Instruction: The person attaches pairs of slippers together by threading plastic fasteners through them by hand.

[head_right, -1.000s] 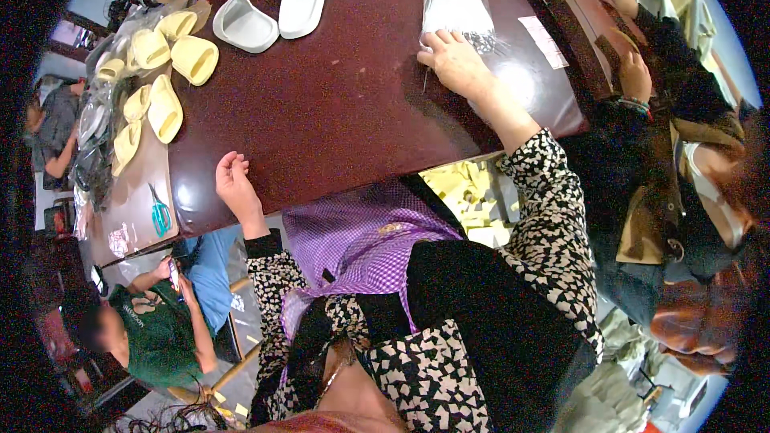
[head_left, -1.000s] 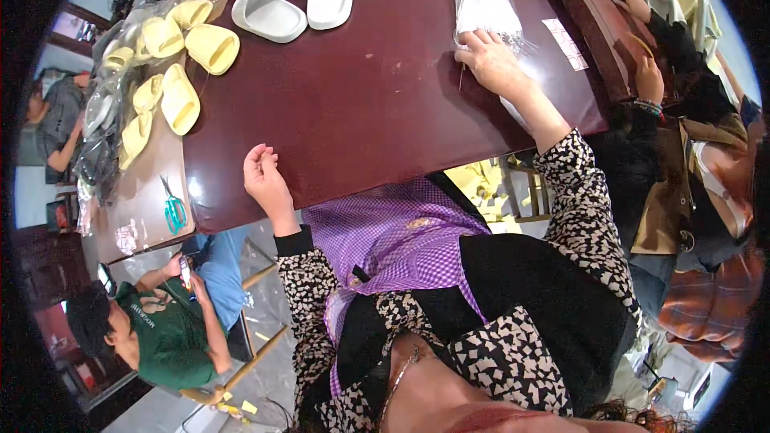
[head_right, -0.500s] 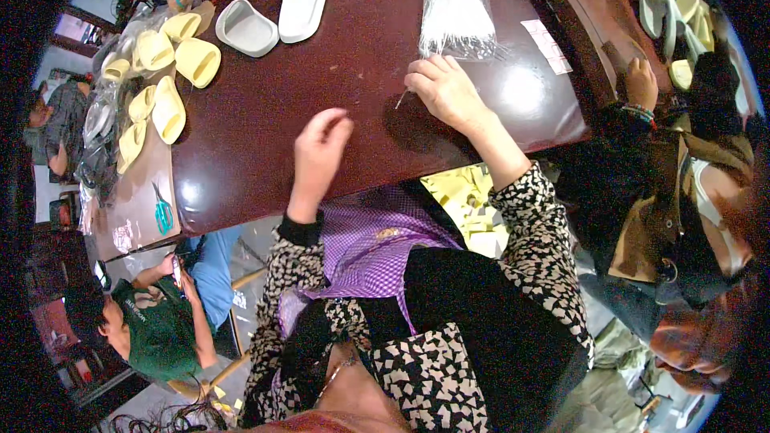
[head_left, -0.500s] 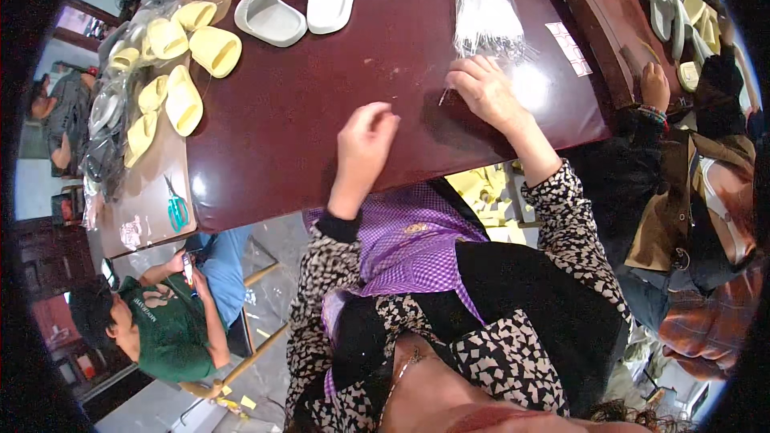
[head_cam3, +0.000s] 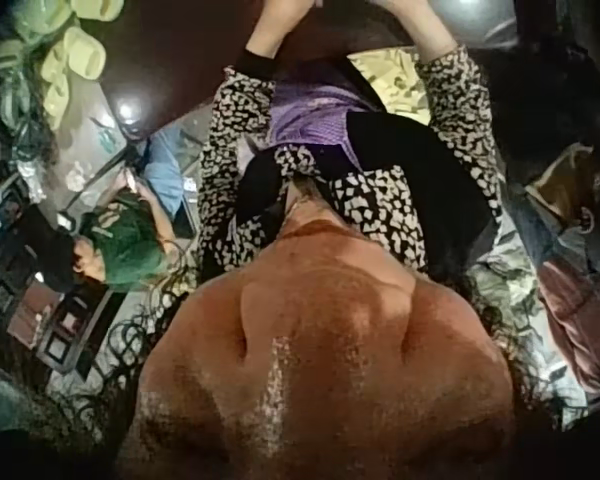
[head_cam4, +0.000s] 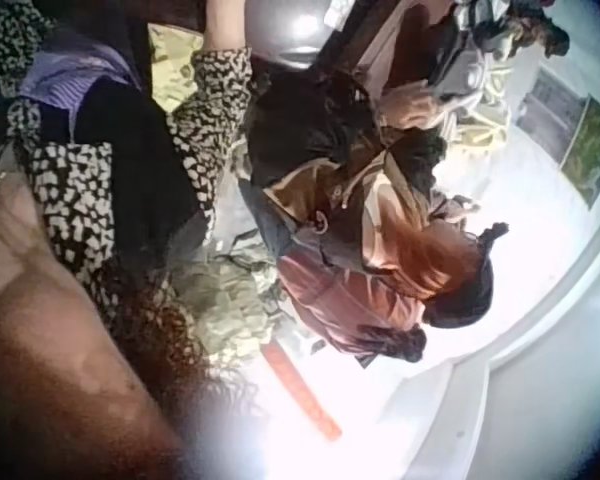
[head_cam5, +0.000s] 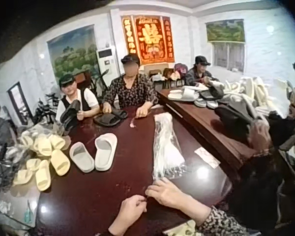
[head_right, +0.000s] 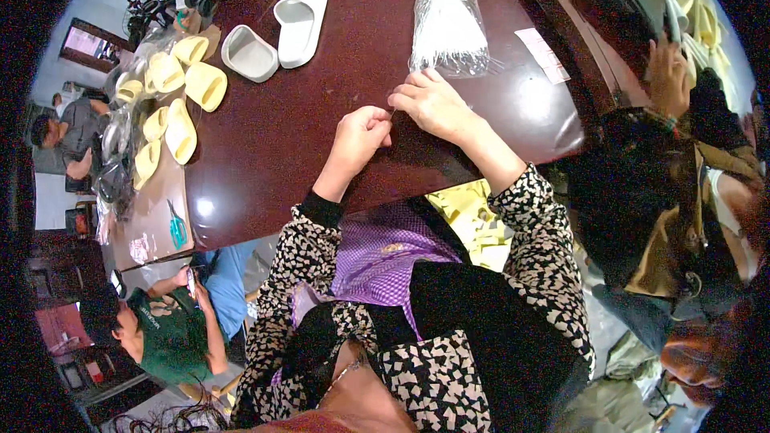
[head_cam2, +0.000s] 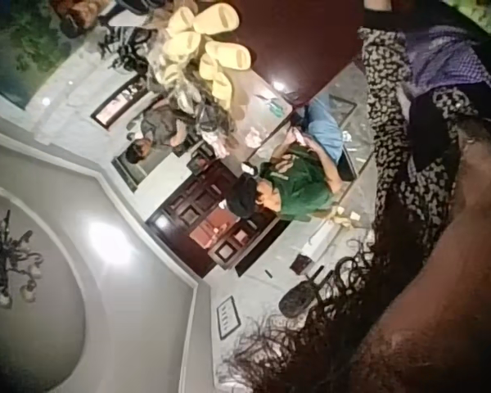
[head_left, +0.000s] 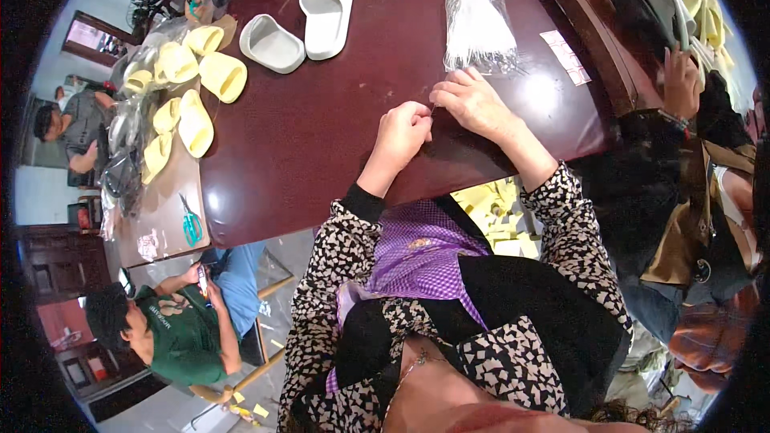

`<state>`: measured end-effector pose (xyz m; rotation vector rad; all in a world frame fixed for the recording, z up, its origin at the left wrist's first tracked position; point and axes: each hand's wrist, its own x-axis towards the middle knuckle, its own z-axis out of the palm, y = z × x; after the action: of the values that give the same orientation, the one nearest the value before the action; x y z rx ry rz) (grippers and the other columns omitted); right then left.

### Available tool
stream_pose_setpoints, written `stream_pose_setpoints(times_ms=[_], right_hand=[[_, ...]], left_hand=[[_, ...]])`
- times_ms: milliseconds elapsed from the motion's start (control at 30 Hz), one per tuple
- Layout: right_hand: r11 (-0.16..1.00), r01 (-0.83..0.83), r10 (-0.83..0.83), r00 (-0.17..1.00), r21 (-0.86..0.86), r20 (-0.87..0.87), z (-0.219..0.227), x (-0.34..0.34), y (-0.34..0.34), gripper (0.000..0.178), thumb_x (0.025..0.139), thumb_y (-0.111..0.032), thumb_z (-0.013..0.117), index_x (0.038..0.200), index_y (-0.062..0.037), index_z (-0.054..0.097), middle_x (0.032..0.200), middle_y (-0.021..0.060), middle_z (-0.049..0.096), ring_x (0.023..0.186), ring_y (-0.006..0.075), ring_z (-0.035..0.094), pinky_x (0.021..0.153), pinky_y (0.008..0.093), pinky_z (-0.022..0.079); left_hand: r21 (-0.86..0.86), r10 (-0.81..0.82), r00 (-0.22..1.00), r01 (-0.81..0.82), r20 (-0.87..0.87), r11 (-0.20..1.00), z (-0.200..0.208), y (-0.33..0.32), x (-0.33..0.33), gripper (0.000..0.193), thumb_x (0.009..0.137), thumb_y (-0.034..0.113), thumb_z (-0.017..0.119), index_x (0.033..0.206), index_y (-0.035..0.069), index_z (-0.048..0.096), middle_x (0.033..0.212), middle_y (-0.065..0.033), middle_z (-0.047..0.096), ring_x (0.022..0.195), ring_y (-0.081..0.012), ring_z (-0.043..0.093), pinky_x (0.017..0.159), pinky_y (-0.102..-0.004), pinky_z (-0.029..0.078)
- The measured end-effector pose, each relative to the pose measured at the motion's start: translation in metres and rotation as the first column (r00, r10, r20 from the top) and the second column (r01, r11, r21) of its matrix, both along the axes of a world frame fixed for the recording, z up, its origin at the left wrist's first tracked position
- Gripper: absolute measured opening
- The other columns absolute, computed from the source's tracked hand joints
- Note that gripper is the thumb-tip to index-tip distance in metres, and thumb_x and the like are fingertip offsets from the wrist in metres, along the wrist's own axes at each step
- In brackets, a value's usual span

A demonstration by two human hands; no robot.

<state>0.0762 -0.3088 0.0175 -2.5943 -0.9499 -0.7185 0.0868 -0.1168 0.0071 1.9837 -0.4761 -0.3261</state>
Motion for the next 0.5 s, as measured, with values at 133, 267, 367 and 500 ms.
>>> stream_pose_setpoints(times_ms=[133,267,367,500], right_hand=[[0.992,0.025,-0.026,1.000,-0.121,-0.010,0.002,0.022,-0.016,0.020,0.072,-0.011,0.058,0.091,-0.0102,0.062,0.094,0.0007,0.062,0.088,0.0192,0.054,0.080,0.0319,0.041],[0.963,0.166,-0.182,0.982,-0.211,-0.056,-0.011,0.042,-0.042,0.020,0.074,-0.011,0.056,0.092,-0.0129,0.064,0.089,-0.0011,0.062,0.092,0.0182,0.054,0.082,0.0322,0.040],[0.966,0.226,-0.232,0.972,-0.126,-0.036,-0.018,0.049,-0.049,0.017,0.077,-0.011,0.058,0.093,-0.0087,0.064,0.096,0.0019,0.063,0.096,0.0208,0.055,0.084,0.0319,0.041],[0.965,0.253,-0.256,0.966,-0.071,-0.029,-0.020,0.050,-0.049,0.016,0.080,-0.010,0.057,0.094,-0.0068,0.064,0.096,0.0037,0.063,0.098,0.0226,0.055,0.086,0.0334,0.041]], left_hand=[[-0.276,-0.054,0.969,-0.015,-0.241,0.961,0.004,0.012,-0.005,0.021,0.084,0.005,0.054,0.102,-0.005,0.056,0.068,-0.0036,0.059,0.058,-0.0106,0.056,0.053,-0.0215,0.043],[-0.448,-0.098,0.872,-0.147,-0.480,0.882,0.015,0.031,-0.017,0.023,0.081,0.000,0.052,0.102,-0.008,0.052,0.063,-0.0030,0.054,0.054,-0.0087,0.050,0.047,-0.0216,0.039],[-0.515,-0.129,0.827,-0.211,-0.548,0.831,0.018,0.064,-0.037,0.023,0.081,-0.002,0.051,0.104,-0.007,0.050,0.062,-0.0024,0.050,0.052,-0.0086,0.047,0.046,-0.0218,0.036],[-0.571,-0.084,0.787,-0.364,-0.611,0.736,0.017,0.126,-0.075,0.022,0.081,0.000,0.052,0.103,-0.002,0.049,0.055,-0.0020,0.043,0.047,-0.0105,0.041,0.045,-0.0234,0.032]])
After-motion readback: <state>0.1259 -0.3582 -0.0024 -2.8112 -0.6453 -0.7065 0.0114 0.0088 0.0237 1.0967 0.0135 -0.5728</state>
